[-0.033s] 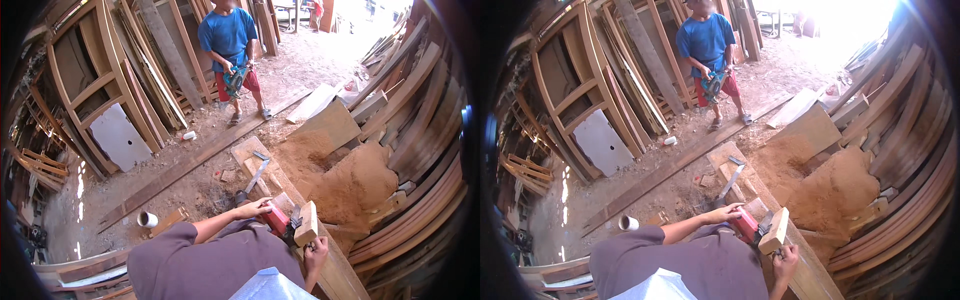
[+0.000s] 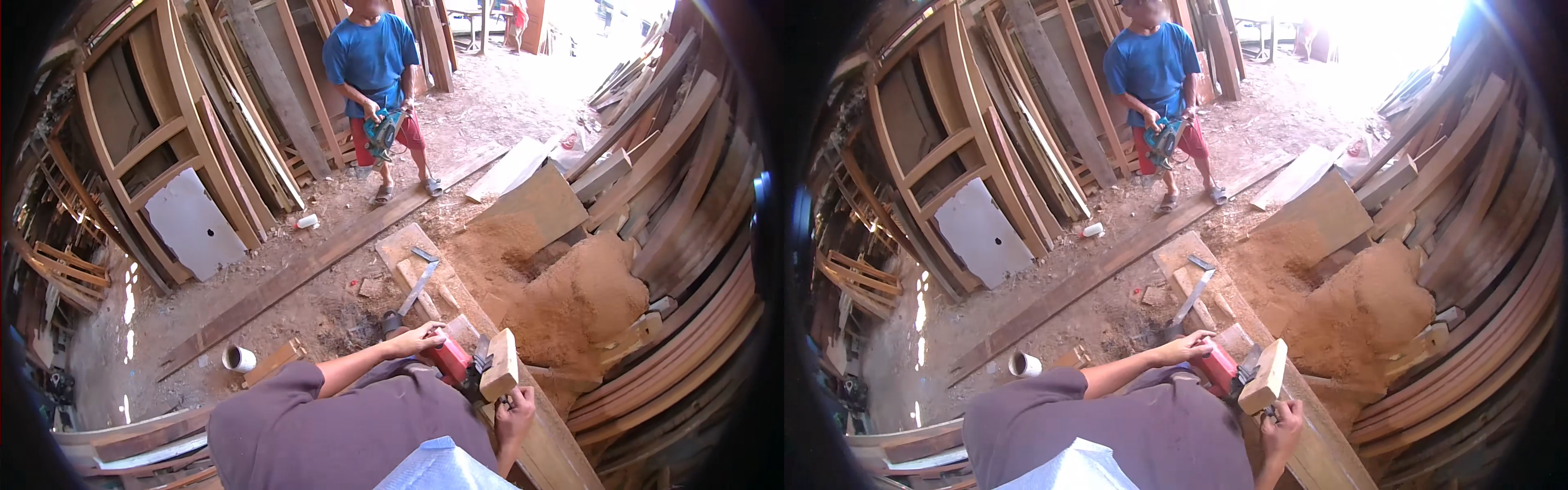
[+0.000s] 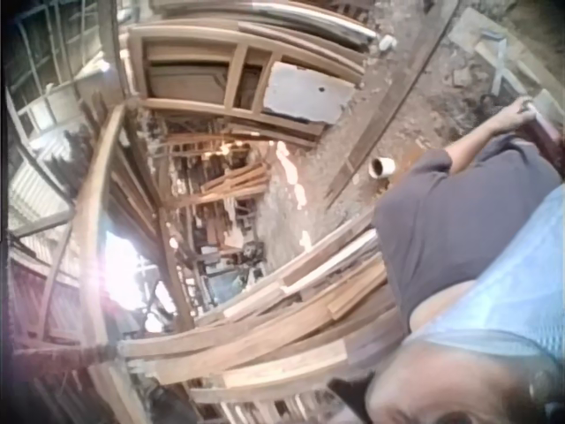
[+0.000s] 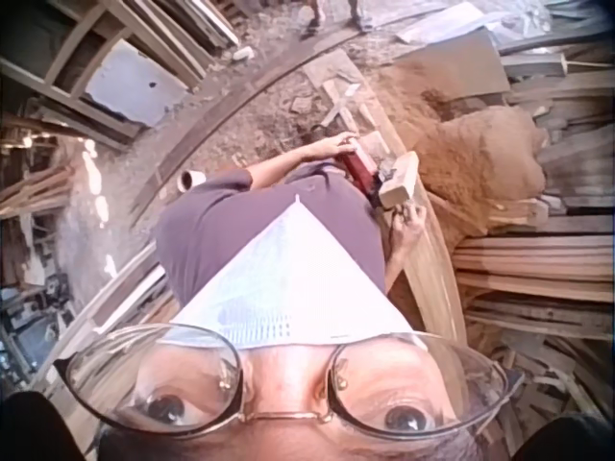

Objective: The person measures and sets up a wooden guide on a circular saw using a metal ruler, then cuts along a wooden plank with the circular saw.

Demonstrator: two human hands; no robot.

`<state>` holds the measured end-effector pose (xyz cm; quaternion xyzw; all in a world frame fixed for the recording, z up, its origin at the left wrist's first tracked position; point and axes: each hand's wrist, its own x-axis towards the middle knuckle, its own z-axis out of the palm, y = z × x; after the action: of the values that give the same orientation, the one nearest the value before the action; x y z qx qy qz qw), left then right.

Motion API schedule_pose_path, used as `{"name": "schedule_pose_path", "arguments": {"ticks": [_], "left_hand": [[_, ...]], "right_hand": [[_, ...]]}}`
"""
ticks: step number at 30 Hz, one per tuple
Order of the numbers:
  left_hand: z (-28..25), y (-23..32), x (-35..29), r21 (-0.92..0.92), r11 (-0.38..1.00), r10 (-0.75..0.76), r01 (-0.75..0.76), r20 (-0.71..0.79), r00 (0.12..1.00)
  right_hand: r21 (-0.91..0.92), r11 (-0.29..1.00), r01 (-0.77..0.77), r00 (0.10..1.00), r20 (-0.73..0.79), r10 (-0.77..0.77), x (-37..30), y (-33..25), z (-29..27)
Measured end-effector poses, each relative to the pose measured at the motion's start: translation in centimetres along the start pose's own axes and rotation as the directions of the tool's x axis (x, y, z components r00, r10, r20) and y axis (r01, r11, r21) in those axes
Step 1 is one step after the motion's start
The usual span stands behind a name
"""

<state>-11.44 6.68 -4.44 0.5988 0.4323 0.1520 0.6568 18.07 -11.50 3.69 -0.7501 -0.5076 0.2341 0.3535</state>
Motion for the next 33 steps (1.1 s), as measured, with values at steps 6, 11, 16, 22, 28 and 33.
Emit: {"name": "schedule_pose_path", "arguments": {"ticks": [6,11,16,22,28,33], "left_hand": [[0.7,-2.2,3.3,0.178,0.972,0.174,-0.152,-0.116,0.978],[1.1,-0.4,3.3,0.135,0.978,0.178,-0.157,-0.162,0.971],[2.2,-1.3,4.1,0.138,0.981,0.148,-0.134,-0.091,0.985],[1.3,0.7,3.1,0.078,0.997,0.010,-0.014,0.051,0.999],[-3.1,-5.6,8.1,0.110,0.994,0.029,-0.004,-0.234,0.972],[-8.5,-19.3,13.9,0.422,0.754,0.133,0.503,-0.848,0.513]], "right_hand": [[-0.150,0.981,0.122,0.992,0.029,-0.119,0.0,2.8,0.5],[-0.051,0.986,0.157,0.982,-0.102,-0.162,-0.4,-0.6,-0.7],[-0.079,0.987,0.138,0.979,-0.143,-0.148,-1.5,1.0,-0.8],[0.003,1.000,-0.005,0.998,-0.059,0.005,-1.6,0.8,-1.7],[0.027,0.999,-0.041,0.997,0.067,0.039,-1.3,-0.1,-2.7],[0.051,0.998,-0.043,0.993,0.116,0.037,-0.3,-0.3,-3.4]]}}
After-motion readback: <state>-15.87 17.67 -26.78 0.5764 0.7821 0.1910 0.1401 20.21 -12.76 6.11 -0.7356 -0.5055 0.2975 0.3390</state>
